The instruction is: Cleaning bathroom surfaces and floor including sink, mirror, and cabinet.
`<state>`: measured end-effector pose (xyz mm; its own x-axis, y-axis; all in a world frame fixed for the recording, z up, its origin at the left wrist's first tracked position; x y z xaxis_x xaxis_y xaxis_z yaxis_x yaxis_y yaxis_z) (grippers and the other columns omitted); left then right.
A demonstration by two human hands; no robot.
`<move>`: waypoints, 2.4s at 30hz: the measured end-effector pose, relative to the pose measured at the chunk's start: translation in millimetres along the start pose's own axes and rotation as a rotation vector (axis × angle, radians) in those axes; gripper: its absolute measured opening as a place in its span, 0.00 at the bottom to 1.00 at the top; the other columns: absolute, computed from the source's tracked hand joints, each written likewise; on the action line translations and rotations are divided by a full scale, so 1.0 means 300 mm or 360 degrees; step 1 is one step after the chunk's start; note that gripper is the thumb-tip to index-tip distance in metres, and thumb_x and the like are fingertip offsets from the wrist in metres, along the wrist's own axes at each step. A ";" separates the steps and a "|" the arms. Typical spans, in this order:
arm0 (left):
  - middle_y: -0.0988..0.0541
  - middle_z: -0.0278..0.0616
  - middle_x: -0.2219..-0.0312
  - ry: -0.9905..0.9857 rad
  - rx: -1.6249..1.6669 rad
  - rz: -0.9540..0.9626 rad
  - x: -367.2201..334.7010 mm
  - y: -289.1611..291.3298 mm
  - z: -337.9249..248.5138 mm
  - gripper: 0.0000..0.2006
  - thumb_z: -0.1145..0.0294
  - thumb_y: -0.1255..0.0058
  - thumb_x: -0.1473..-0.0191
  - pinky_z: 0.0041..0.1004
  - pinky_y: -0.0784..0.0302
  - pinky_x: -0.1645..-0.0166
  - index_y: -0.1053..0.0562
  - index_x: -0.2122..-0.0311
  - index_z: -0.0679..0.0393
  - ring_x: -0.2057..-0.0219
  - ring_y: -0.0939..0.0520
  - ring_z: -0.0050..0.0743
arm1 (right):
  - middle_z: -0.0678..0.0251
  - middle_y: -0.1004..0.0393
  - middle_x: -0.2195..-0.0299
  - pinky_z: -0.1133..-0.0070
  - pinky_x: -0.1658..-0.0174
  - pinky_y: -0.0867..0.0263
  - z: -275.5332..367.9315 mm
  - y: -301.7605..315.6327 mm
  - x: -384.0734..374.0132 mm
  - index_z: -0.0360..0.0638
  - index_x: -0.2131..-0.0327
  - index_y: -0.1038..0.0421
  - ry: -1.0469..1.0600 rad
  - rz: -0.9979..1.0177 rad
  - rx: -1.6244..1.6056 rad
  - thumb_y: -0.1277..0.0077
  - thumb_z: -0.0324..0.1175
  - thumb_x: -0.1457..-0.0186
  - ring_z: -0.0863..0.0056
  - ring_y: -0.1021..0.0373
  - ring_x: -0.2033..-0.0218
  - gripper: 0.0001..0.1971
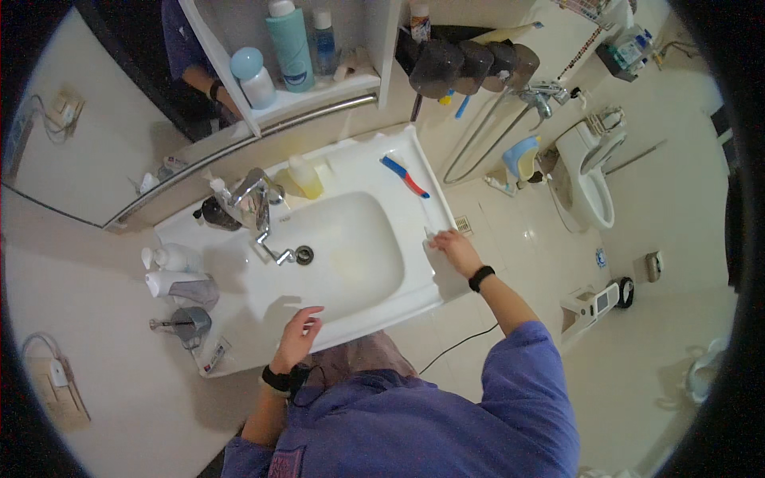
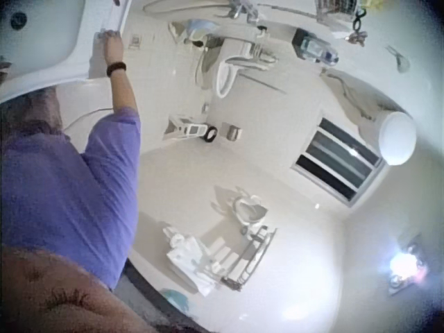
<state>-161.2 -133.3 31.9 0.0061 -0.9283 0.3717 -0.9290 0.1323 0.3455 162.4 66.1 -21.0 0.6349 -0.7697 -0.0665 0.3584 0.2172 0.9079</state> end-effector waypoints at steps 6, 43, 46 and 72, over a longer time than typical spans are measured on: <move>0.26 0.39 0.62 0.0007 0.0089 -0.0290 0.105 0.068 0.105 0.12 0.71 0.57 0.47 0.26 0.30 0.61 0.33 0.56 0.58 0.64 0.25 0.28 | 0.63 0.30 0.71 0.72 0.62 0.37 0.117 0.005 0.302 0.44 0.69 0.30 -0.0360 0.0030 0.0155 0.58 0.22 0.58 0.63 0.35 0.67 0.11; 0.26 0.39 0.64 0.0178 0.0537 -0.0728 1.127 0.271 0.649 0.11 0.73 0.61 0.44 0.23 0.31 0.60 0.32 0.58 0.62 0.65 0.25 0.25 | 0.61 0.33 0.60 0.71 0.55 0.42 1.513 -0.750 0.099 0.44 0.66 0.32 0.0555 -0.0132 -0.0379 0.59 0.21 0.57 0.62 0.39 0.60 0.12; 0.25 0.39 0.65 0.0100 0.0510 -0.0687 1.113 0.299 0.633 0.10 0.72 0.60 0.45 0.22 0.31 0.61 0.32 0.58 0.63 0.65 0.25 0.24 | 0.62 0.32 0.68 0.70 0.57 0.41 1.004 -0.804 0.259 0.43 0.65 0.34 -0.0140 -0.0362 -0.0412 0.60 0.30 0.50 0.67 0.37 0.62 0.08; 0.24 0.40 0.67 -0.0234 0.0329 -0.0679 0.585 0.273 0.202 0.11 0.69 0.58 0.45 0.23 0.31 0.62 0.32 0.58 0.60 0.67 0.25 0.25 | 0.63 0.34 0.66 0.79 0.64 0.39 1.286 1.040 -0.394 0.43 0.64 0.32 0.0573 -0.1242 -0.0284 0.51 0.24 0.54 0.68 0.35 0.66 0.11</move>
<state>-258.7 -306.5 73.3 0.3631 -0.9260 0.1036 -0.9092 -0.3278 0.2565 -65.0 -6.7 429.8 0.3307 -0.5081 -0.7953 0.8631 -0.1779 0.4726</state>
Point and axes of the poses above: each hand's wrist, its own x-axis away from the middle knuckle, its own y-axis out of the back of the hand, z = x × y, the point moved 6 cm from there along -x, towards the middle knuckle
